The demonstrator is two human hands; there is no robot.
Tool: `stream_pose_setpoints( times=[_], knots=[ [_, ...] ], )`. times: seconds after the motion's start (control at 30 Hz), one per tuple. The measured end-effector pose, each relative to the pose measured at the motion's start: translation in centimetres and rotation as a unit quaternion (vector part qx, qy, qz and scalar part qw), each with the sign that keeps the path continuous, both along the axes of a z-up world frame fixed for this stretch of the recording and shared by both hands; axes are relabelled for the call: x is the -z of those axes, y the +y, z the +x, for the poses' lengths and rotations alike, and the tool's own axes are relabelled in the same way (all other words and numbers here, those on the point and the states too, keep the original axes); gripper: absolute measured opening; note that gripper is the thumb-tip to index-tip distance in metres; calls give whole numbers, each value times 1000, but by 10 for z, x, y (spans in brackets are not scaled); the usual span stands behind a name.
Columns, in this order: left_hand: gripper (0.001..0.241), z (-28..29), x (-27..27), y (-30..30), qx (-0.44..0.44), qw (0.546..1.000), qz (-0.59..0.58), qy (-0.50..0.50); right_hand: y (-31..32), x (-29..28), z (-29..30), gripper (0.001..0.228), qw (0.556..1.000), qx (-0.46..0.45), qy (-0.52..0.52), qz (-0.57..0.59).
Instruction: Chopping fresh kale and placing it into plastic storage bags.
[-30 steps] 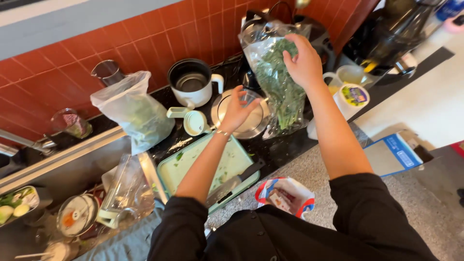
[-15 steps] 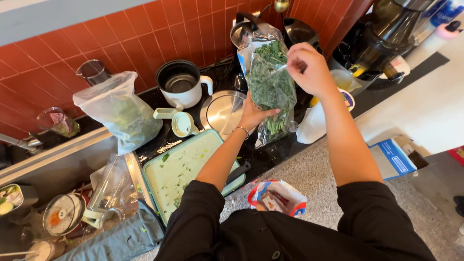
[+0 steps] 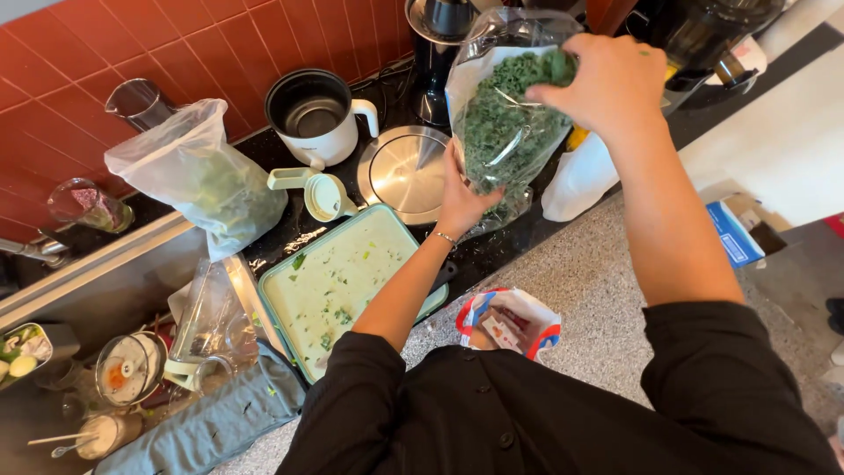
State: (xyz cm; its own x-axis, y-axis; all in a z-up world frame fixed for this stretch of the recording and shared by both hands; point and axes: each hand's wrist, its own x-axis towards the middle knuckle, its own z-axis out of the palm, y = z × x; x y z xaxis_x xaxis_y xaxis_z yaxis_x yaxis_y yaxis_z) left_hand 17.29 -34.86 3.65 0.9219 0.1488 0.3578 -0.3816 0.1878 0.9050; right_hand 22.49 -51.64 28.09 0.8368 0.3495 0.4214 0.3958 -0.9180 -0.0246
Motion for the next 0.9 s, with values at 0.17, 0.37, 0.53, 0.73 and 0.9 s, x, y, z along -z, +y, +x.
stream_pose_setpoints(
  times=[0.17,0.37,0.53,0.73,0.9],
  knots=[
    [122,-2,-5,7,-3,1000,22,-20,4,16,26,87,994,-22,5,-107],
    [128,-2,-5,14,8,1000,-8,-27,16,19,35,91,989,-71,124,-34],
    [142,-7,-15,16,-50,994,79,-52,17,17,31,34,981,-113,85,-135],
    [129,-9,-22,17,-13,998,63,-12,4,12,40,37,985,-166,32,-18],
    [121,0,-11,12,-1,996,82,-31,5,7,22,33,985,-160,-52,-30]
  ],
)
